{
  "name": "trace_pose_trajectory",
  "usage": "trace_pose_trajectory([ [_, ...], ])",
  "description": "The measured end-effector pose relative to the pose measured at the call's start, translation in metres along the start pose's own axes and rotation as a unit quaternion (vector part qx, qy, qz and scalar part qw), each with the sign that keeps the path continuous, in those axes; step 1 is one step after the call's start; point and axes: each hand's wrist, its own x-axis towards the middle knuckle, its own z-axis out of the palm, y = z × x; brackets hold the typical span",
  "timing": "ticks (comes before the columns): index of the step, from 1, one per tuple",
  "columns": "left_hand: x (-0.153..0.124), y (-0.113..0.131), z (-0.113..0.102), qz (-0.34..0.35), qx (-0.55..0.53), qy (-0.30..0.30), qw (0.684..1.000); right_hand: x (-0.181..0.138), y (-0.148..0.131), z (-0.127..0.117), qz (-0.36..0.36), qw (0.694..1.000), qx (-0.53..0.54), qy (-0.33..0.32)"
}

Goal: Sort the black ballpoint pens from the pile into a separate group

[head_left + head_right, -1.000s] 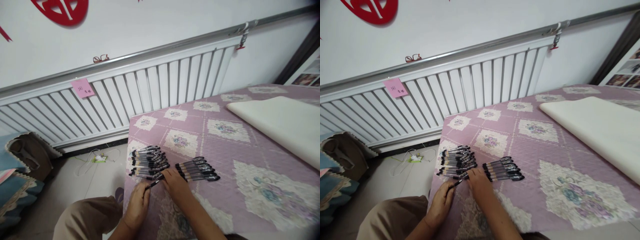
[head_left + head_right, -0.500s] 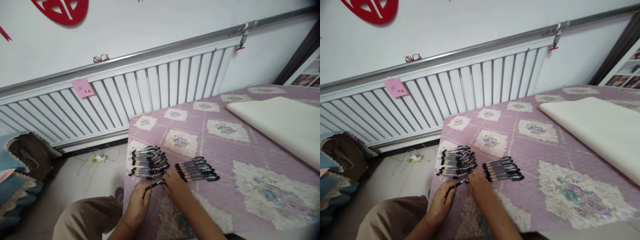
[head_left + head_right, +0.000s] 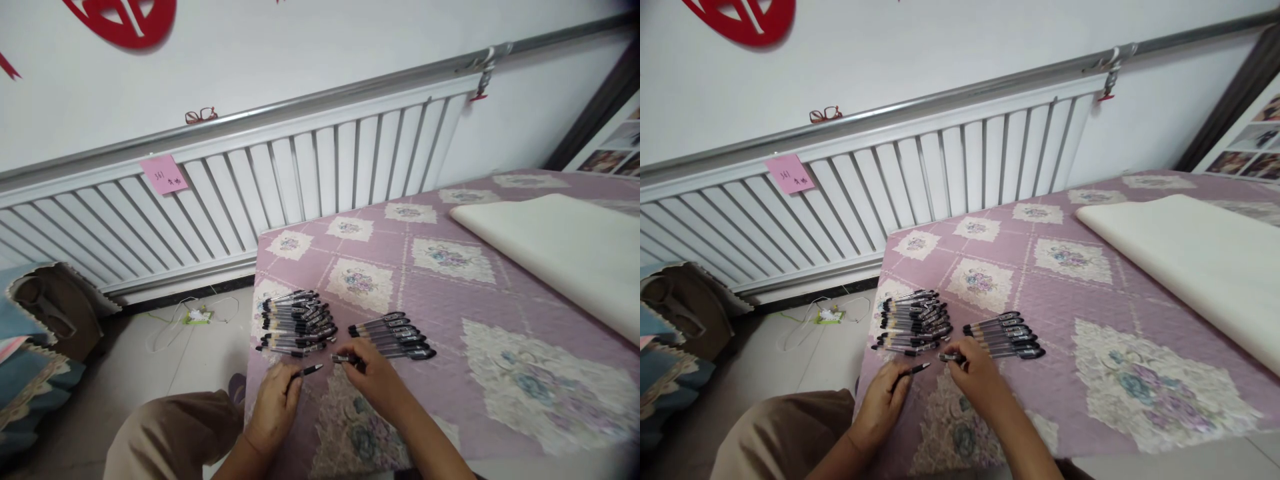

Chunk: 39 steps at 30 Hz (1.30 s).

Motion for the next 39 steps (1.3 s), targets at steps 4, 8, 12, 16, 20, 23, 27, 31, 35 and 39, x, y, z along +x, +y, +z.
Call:
trace_pose_trajectory([
  [4,0.0,0.0,0.0,0.002,0.012,-0.001,1.0,-0.002,-0.002,-0.009,0.012,0.998,0.046,-0.037],
  [8,0.0,0.001,0.0,0.002,0.024,-0.001,1.0,-0.004,-0.002,-0.004,-0.007,0.997,0.047,-0.052],
  [12,0.0,0.002,-0.001,0.006,0.032,0.003,0.999,-0.004,-0.003,0.001,-0.036,0.998,0.026,-0.045],
  [16,0.0,0.001,0.0,0.017,0.035,0.003,0.999,-0.004,-0.007,0.002,-0.057,0.997,0.003,-0.049],
  [20,0.0,0.001,0.0,0.027,0.036,-0.008,0.999,-0.005,-0.01,0.008,-0.067,0.996,0.001,-0.066],
  [23,0.0,0.001,0.0,0.029,0.039,-0.01,0.999,-0.005,-0.012,0.012,-0.071,0.994,0.0,-0.078],
  [27,0.0,0.002,0.0,0.035,0.04,-0.016,0.998,-0.004,-0.013,0.016,-0.074,0.993,-0.004,-0.091],
  [31,0.0,0.002,-0.001,0.039,0.045,-0.026,0.998,-0.005,-0.01,0.025,-0.075,0.99,0.0,-0.116],
  [35,0.0,0.003,-0.001,0.044,0.048,-0.024,0.998,-0.006,-0.007,0.032,-0.065,0.991,-0.005,-0.118],
  [39,0.0,0.004,-0.002,0.048,0.053,-0.02,0.997,-0.005,-0.006,0.035,-0.063,0.991,-0.011,-0.116],
])
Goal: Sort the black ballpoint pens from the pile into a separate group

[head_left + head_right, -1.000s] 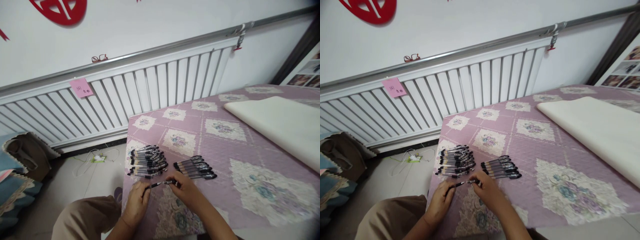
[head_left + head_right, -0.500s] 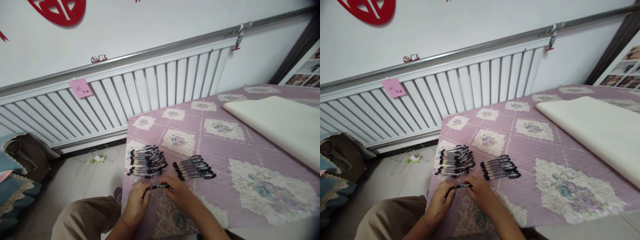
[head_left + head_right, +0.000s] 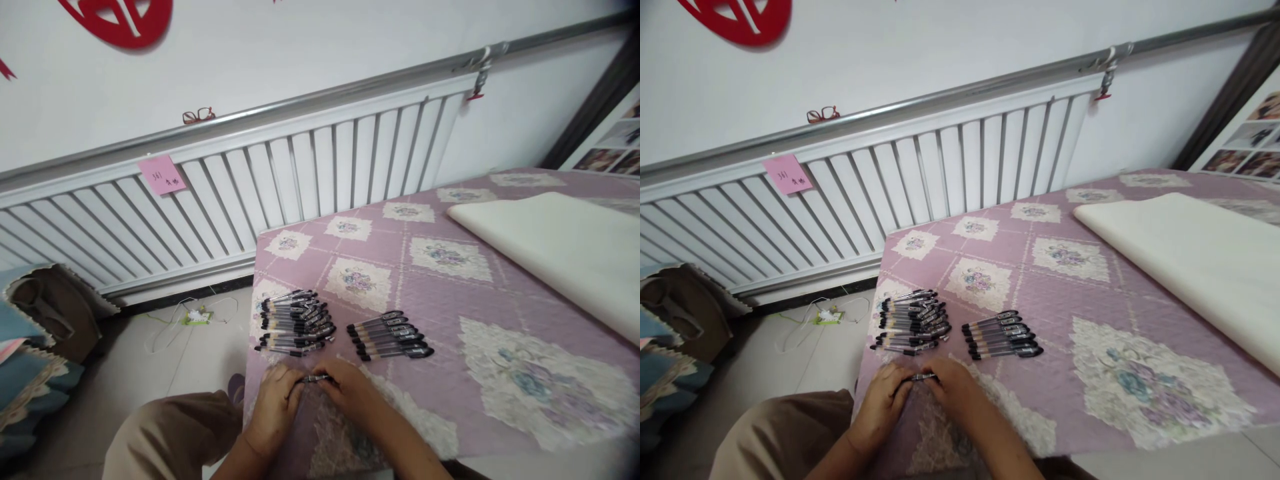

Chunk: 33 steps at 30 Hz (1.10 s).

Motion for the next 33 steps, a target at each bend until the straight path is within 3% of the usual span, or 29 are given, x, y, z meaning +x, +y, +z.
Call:
trace_pose_trajectory([
  [14,-0.002,0.0,-0.002,0.0,0.018,-0.015,1.0,-0.001,-0.002,0.004,0.007,1.0,0.0,-0.016],
  [25,-0.008,0.0,0.004,0.052,0.038,-0.024,0.998,-0.011,-0.011,-0.006,-0.008,0.989,-0.136,-0.049],
  [30,-0.012,-0.005,0.007,0.07,0.032,0.024,0.997,-0.013,-0.009,-0.026,0.025,0.983,-0.165,-0.072],
  [33,-0.011,-0.006,0.007,0.064,0.025,0.032,0.997,-0.021,0.004,-0.051,0.045,0.987,-0.149,-0.028],
])
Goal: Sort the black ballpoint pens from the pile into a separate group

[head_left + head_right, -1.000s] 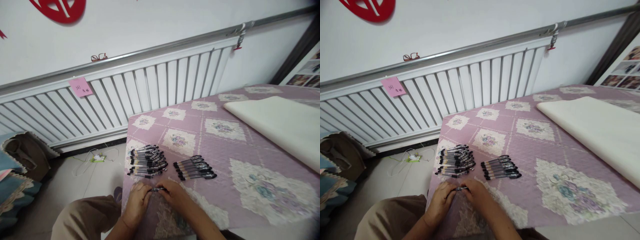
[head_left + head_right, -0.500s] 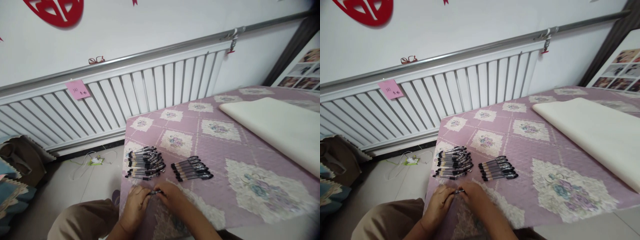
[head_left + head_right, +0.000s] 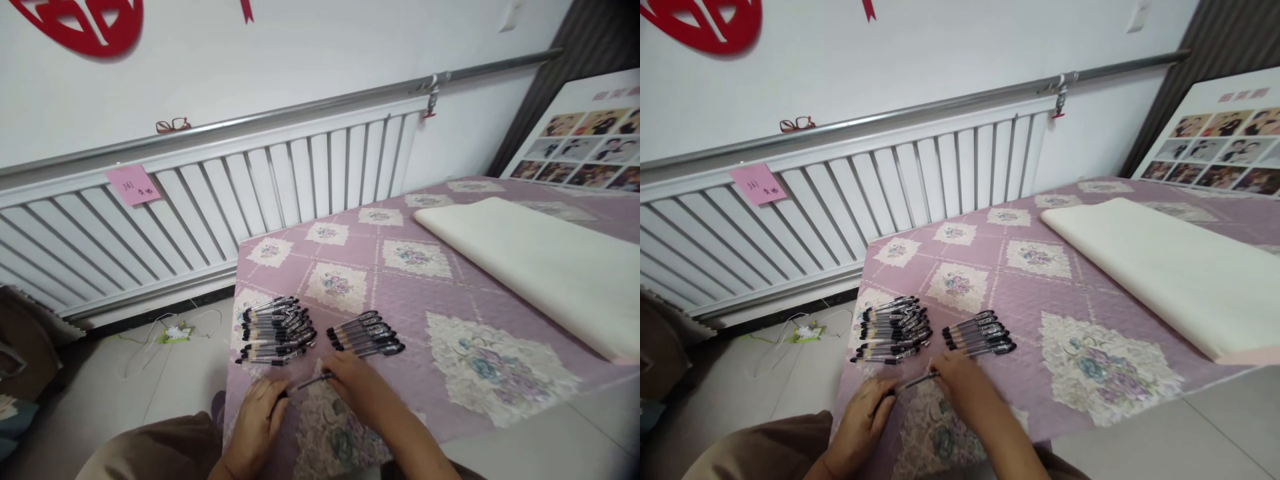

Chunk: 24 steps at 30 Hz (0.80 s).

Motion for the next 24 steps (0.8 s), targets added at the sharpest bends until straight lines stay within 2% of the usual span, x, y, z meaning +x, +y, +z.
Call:
trace_pose_trajectory([
  [6,0.001,0.0,-0.001,-0.013,-0.014,-0.005,1.0,-0.031,0.059,-0.035,0.049,0.99,0.047,0.124],
  [9,0.003,0.001,-0.001,-0.02,-0.022,-0.009,1.0,-0.048,0.078,-0.045,0.074,0.986,0.057,0.139],
  [13,0.004,0.002,-0.002,-0.025,-0.023,-0.012,0.999,-0.06,0.088,-0.046,0.077,0.987,0.056,0.127],
  [18,0.004,0.002,-0.001,-0.02,-0.019,-0.012,1.0,-0.06,0.095,-0.041,0.072,0.991,0.033,0.111],
  [24,0.005,0.001,0.0,-0.02,-0.024,-0.014,0.999,-0.056,0.099,-0.039,0.095,0.983,-0.024,0.158],
])
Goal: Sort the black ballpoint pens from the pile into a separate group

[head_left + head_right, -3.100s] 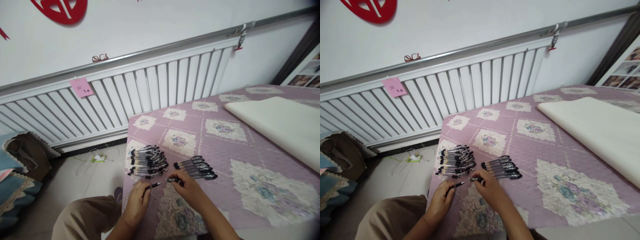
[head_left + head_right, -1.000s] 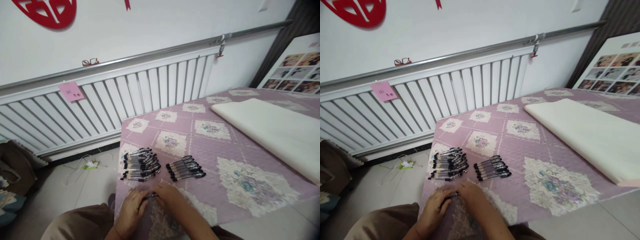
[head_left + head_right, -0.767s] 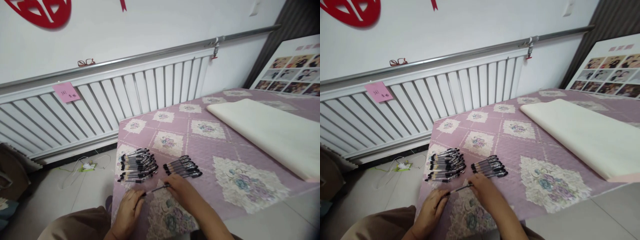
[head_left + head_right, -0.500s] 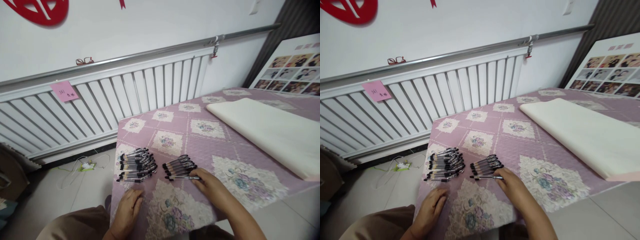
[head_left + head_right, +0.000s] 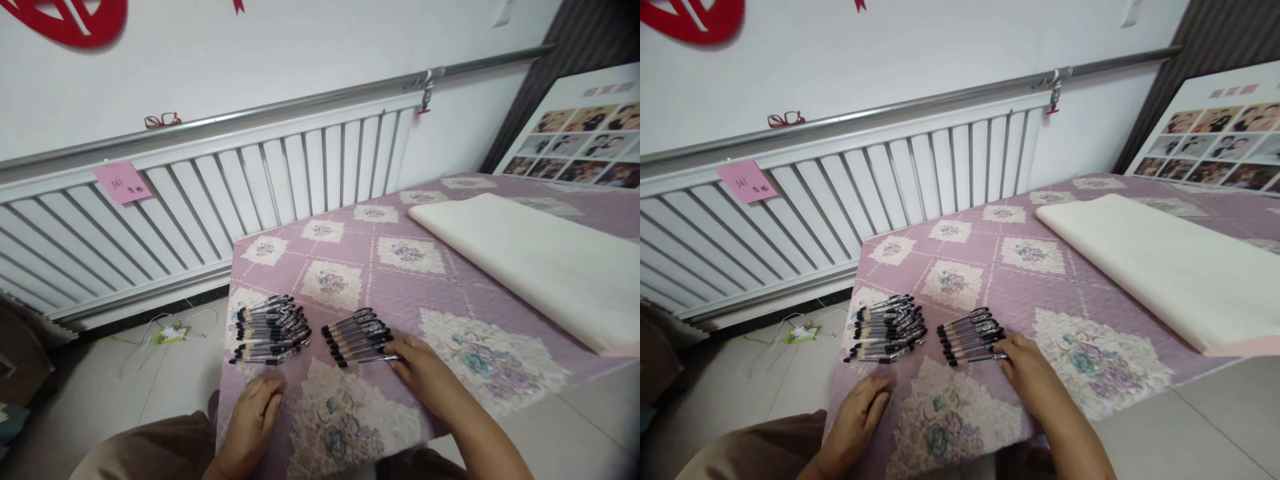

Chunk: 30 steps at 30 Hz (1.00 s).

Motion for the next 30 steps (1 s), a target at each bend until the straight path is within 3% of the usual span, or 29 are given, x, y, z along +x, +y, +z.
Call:
trace_pose_trajectory([
  [6,-0.001,-0.002,0.001,-0.006,-0.001,-0.01,1.0,-0.005,0.004,-0.008,0.064,0.997,-0.011,0.051],
  [12,-0.003,-0.005,0.002,-0.009,0.005,-0.019,1.0,-0.008,0.011,-0.007,0.165,0.986,-0.012,0.023],
  [24,-0.001,-0.001,0.0,0.004,0.009,-0.001,1.0,-0.003,0.015,0.007,0.118,0.992,-0.015,0.049],
  [30,-0.001,-0.003,0.0,-0.001,0.01,-0.004,1.0,-0.003,0.008,0.002,0.145,0.989,-0.026,0.03],
])
